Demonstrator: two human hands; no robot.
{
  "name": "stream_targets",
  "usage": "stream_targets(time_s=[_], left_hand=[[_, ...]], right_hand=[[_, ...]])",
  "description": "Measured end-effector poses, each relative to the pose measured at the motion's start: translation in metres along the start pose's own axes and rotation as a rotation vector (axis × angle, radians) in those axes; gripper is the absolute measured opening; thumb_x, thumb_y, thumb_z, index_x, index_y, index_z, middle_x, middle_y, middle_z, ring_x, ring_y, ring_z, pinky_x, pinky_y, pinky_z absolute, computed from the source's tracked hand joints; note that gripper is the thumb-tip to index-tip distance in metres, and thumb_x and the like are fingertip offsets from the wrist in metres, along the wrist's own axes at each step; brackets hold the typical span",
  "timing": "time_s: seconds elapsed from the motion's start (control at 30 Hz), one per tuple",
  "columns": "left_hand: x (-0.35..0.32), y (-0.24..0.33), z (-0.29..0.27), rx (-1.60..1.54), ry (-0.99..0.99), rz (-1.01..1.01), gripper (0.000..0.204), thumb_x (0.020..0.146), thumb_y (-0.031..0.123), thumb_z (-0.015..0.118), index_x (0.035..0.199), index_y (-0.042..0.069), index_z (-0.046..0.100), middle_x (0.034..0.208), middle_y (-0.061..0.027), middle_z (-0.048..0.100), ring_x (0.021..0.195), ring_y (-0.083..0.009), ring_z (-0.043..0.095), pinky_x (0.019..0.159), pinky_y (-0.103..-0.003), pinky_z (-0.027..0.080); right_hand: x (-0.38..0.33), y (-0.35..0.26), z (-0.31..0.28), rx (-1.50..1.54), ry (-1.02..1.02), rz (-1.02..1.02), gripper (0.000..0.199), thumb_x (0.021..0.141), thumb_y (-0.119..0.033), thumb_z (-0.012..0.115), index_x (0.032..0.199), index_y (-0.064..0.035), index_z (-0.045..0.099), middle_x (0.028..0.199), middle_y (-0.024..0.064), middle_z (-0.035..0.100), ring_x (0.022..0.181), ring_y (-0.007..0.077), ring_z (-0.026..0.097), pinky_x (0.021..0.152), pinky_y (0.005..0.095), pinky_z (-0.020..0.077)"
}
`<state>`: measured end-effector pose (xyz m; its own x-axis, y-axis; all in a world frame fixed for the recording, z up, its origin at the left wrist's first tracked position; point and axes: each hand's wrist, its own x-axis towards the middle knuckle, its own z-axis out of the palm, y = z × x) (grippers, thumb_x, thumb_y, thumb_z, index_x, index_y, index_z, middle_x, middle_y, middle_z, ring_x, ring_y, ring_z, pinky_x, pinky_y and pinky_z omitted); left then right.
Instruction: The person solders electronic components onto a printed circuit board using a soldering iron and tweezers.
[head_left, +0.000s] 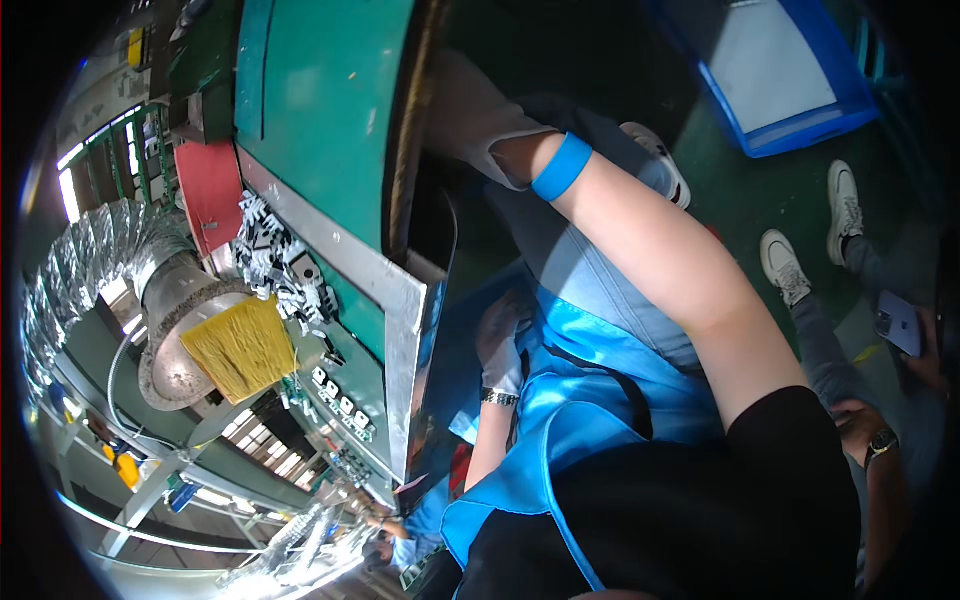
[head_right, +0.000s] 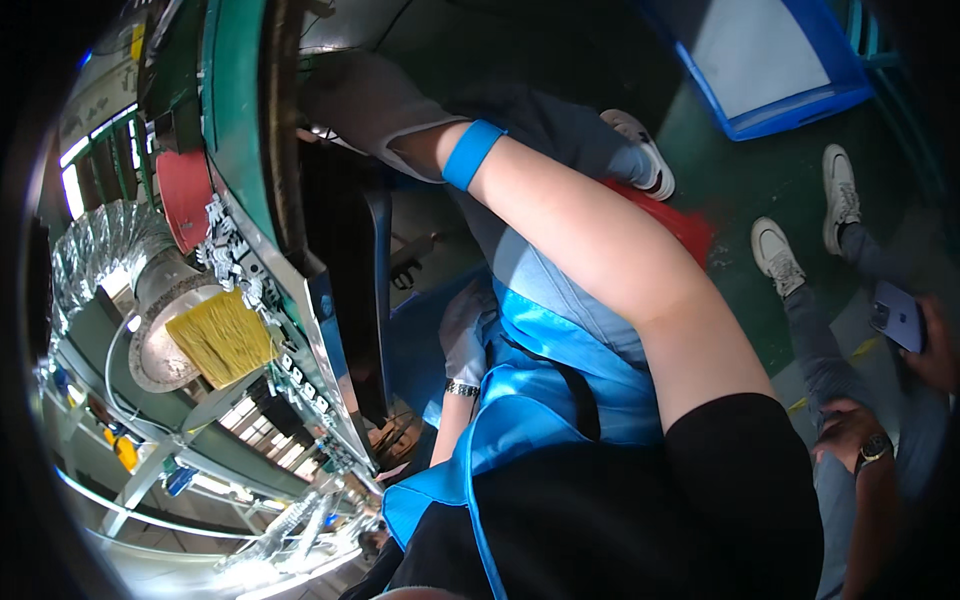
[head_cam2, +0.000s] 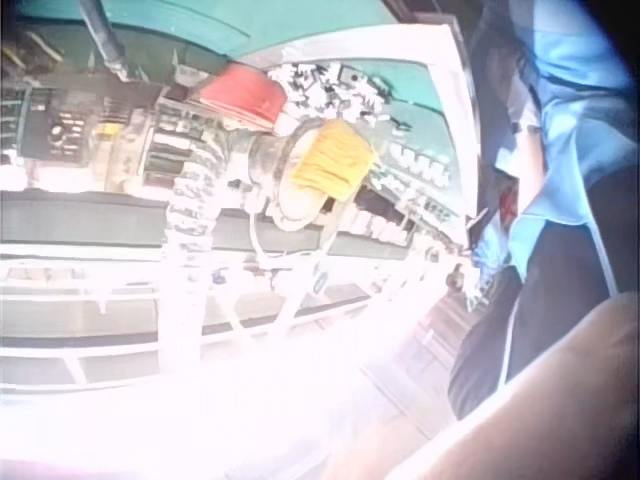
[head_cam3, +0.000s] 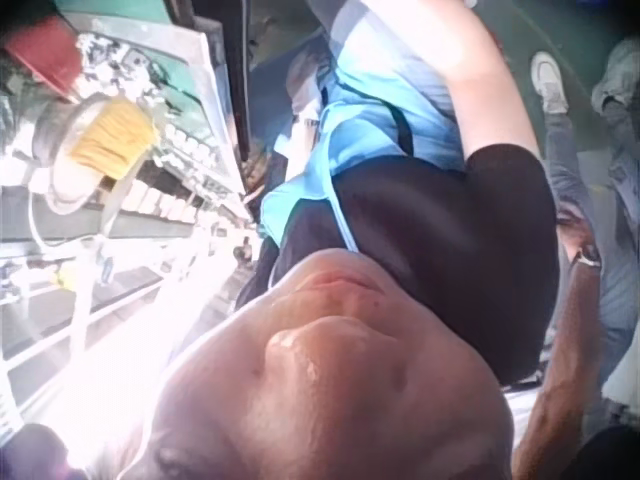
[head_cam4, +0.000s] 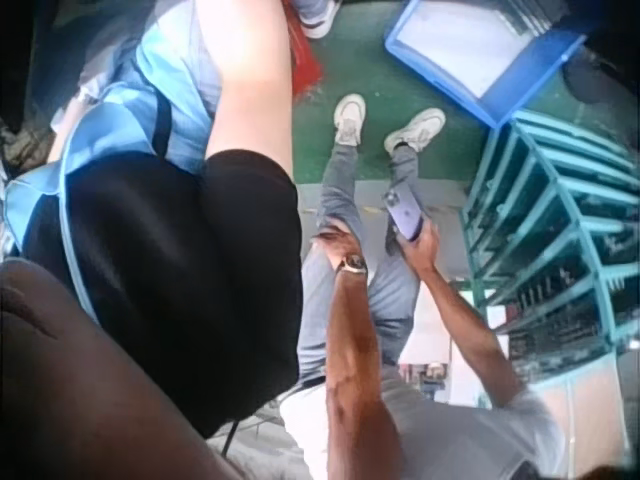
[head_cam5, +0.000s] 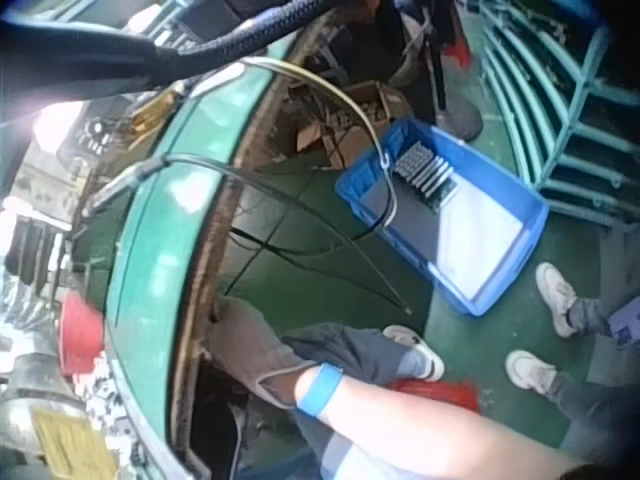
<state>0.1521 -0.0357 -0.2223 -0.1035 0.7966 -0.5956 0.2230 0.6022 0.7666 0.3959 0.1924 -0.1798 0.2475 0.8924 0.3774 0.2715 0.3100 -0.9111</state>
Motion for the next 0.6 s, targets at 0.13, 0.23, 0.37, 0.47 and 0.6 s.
stream_targets(time_s=[0.13,0.23,0.37,0.47,0.6], left_hand=[[0.001,-0.009,-0.003,-0.033,-0.012,-0.010,0.045,0.097,0.016,0.061,0.136,-0.006,0.055,0.119,-0.0147,0.069,0.099,-0.0198,0.068,0.091,-0.031,0.052],[0.000,-0.012,-0.005,-0.033,0.016,-0.035,0.046,0.097,0.019,0.061,0.137,-0.004,0.055,0.118,-0.0129,0.068,0.099,-0.0186,0.066,0.091,-0.032,0.051],[-0.002,-0.016,-0.009,-0.031,0.069,-0.008,0.043,0.097,0.020,0.061,0.134,-0.003,0.058,0.116,-0.0123,0.070,0.098,-0.0184,0.066,0.090,-0.032,0.051],[-0.002,-0.019,-0.011,-0.046,0.122,-0.070,0.040,0.097,0.019,0.062,0.130,-0.002,0.061,0.114,-0.0121,0.070,0.097,-0.0184,0.067,0.088,-0.031,0.052],[0.002,-0.024,-0.012,-0.054,0.089,-0.060,0.037,0.096,0.018,0.063,0.128,-0.001,0.062,0.113,-0.0120,0.071,0.094,-0.0184,0.067,0.088,-0.031,0.052]], right_hand=[[-0.006,0.006,-0.010,0.157,0.095,0.104,0.037,0.093,-0.034,0.053,0.104,-0.0050,0.073,0.100,0.0252,0.070,0.096,0.0433,0.065,0.085,0.0471,0.0522],[-0.007,0.007,-0.013,0.161,0.098,0.198,0.036,0.091,-0.032,0.057,0.103,-0.0028,0.073,0.099,0.0257,0.069,0.095,0.0449,0.065,0.085,0.0479,0.0526],[-0.010,0.008,-0.011,0.143,0.163,0.250,0.035,0.090,-0.030,0.059,0.103,-0.0009,0.072,0.097,0.0281,0.068,0.095,0.0471,0.064,0.084,0.0483,0.0529],[-0.012,0.010,-0.009,0.071,0.162,0.178,0.035,0.091,-0.030,0.060,0.104,-0.0002,0.071,0.097,0.0297,0.068,0.095,0.0478,0.064,0.083,0.0475,0.0530],[-0.012,0.012,-0.012,0.107,0.165,0.073,0.035,0.092,-0.029,0.059,0.101,0.0032,0.069,0.097,0.0287,0.069,0.095,0.0470,0.064,0.083,0.0459,0.0532]])
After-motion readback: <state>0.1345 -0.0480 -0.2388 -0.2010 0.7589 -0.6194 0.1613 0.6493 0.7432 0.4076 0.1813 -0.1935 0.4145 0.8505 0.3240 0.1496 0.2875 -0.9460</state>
